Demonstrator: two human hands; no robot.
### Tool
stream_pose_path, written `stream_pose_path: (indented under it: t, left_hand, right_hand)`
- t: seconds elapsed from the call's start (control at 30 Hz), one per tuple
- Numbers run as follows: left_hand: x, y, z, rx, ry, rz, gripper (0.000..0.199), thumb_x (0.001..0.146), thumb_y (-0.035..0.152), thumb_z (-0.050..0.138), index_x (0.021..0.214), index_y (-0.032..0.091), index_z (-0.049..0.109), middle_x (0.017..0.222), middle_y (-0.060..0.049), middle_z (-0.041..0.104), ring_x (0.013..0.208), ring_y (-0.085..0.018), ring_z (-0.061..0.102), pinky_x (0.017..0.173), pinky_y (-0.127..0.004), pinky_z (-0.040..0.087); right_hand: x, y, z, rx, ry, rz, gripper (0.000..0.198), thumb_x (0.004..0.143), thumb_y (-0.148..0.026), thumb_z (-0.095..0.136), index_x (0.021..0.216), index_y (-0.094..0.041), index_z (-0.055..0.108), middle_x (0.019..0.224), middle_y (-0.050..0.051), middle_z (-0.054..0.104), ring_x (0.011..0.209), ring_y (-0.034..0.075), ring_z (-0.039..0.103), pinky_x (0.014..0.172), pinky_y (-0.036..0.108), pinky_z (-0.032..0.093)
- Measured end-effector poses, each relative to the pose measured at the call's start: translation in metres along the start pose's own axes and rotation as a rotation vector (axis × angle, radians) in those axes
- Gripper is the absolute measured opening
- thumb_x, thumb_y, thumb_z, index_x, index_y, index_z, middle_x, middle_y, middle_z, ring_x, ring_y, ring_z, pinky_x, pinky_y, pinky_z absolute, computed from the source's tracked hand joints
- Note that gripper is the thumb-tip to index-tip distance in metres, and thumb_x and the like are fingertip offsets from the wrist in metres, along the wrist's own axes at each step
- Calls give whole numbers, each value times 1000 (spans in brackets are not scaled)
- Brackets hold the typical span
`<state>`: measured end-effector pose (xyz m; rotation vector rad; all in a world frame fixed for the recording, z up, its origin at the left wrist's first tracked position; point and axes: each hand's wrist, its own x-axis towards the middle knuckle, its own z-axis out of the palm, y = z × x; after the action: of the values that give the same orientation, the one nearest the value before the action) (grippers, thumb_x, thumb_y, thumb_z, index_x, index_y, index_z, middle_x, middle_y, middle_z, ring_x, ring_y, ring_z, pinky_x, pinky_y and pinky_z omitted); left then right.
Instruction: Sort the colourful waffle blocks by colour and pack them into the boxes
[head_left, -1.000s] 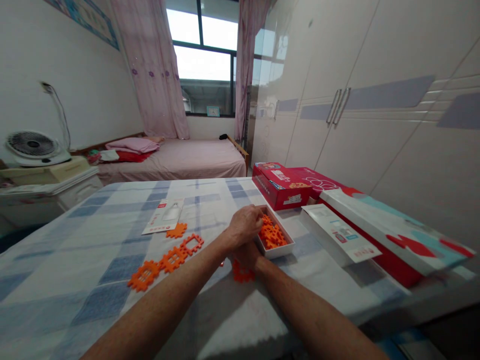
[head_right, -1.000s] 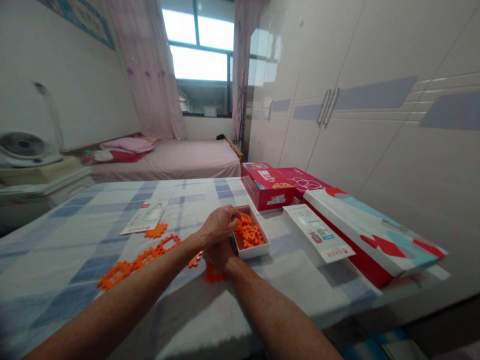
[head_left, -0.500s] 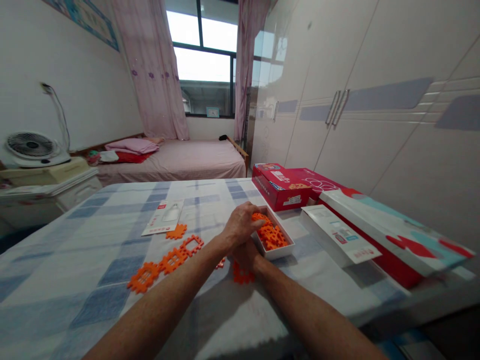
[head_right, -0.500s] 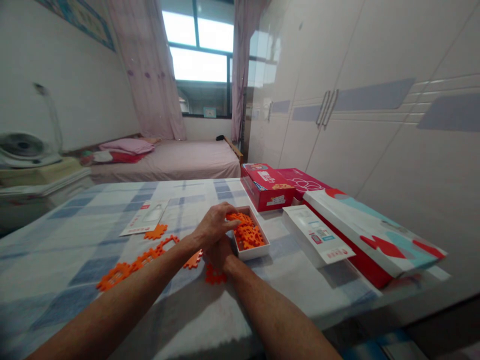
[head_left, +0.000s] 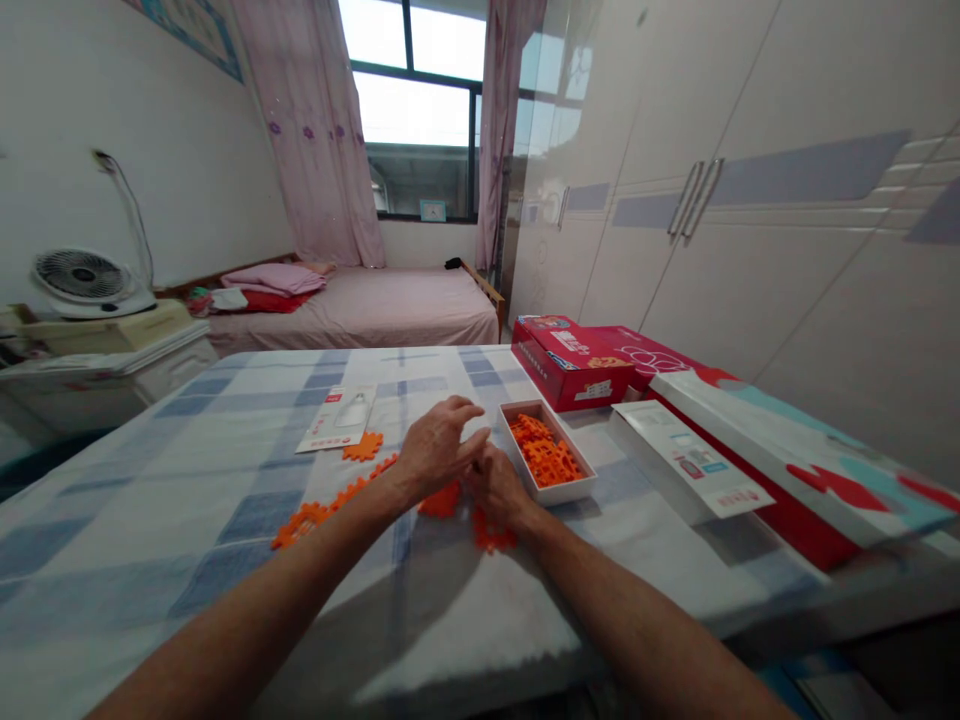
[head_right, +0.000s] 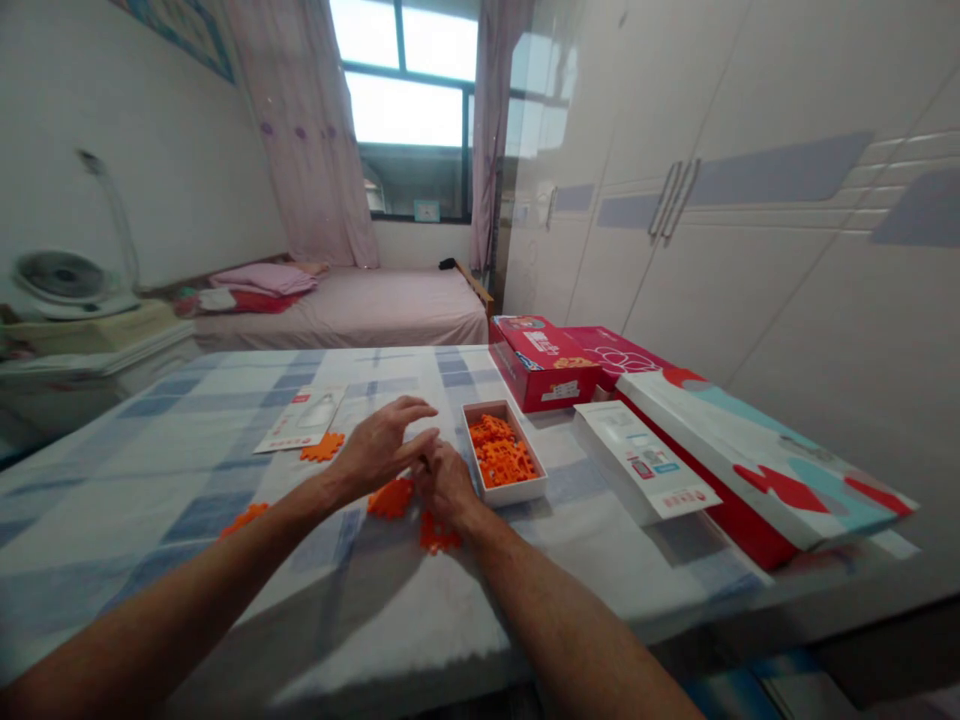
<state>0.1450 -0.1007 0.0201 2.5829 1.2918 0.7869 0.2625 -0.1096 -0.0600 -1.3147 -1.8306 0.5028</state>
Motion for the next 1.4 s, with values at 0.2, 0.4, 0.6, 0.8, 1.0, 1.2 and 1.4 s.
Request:
stream_pose_path:
  t: [0.2, 0.4, 0.6, 0.8, 1.0, 1.2, 1.4]
  left_hand:
    - [-70, -70, -33, 279, -86, -122, 39, 88, 40, 46, 117, 18, 61, 126, -13, 57, 110, -26, 56, 93, -40, 46]
    - [-86, -120, -36, 287, -107, -296, 34, 88, 37, 42, 108, 21, 64, 120, -9, 60, 104, -22, 58, 90, -35, 46]
    - [-77, -130, -19, 278, 5, -192, 31, 87, 39, 44, 93, 21, 68, 100, -9, 60, 91, -21, 56, 87, -36, 46]
    - [-87, -133, -24, 184, 15, -156, 35, 88, 43, 41, 90, 19, 67, 109, -10, 59, 98, -22, 57, 90, -37, 46]
    - [-98, -110, -35, 226, -174, -211, 47, 81, 57, 50, 110, 22, 64, 122, -12, 57, 108, -28, 56, 87, -40, 47]
    - [-106, -86, -49, 271, -333, -287, 57, 72, 52, 61, 124, 27, 55, 125, -11, 55, 109, -29, 55, 83, -38, 46]
    - [-112, -84, -54, 257, -362, -300, 34, 80, 31, 50, 112, 22, 60, 105, -8, 59, 93, -22, 57, 81, -33, 45]
  right_hand:
    - [-3, -5, -6, -16, -47, 13, 20, 84, -13, 45, 85, -17, 65, 87, 4, 65, 84, 15, 56, 80, 28, 42]
    - [-3, -9, -5, -19, -67, 32, 20, 83, -15, 45, 85, -18, 65, 88, 4, 65, 86, 16, 58, 80, 29, 43]
    - [-10, -30, -37, -91, 32, -163, 20, 87, -20, 45, 94, -21, 64, 99, 5, 64, 97, 18, 58, 88, 31, 43]
    - [-8, 0, -124, -325, 342, 53, 26, 84, -33, 49, 97, -18, 65, 101, 10, 64, 95, 22, 59, 87, 37, 45]
    - [-6, 53, -132, -78, 337, 453, 34, 80, -37, 49, 99, -14, 65, 102, 13, 67, 87, 21, 63, 72, 34, 50]
    - [4, 38, -104, 187, 236, 586, 36, 78, -39, 51, 102, -14, 61, 100, 12, 67, 74, 18, 64, 51, 25, 46]
    - [12, 58, -90, -158, 359, 343, 34, 81, -34, 44, 97, -14, 67, 95, 11, 68, 86, 20, 62, 73, 32, 48]
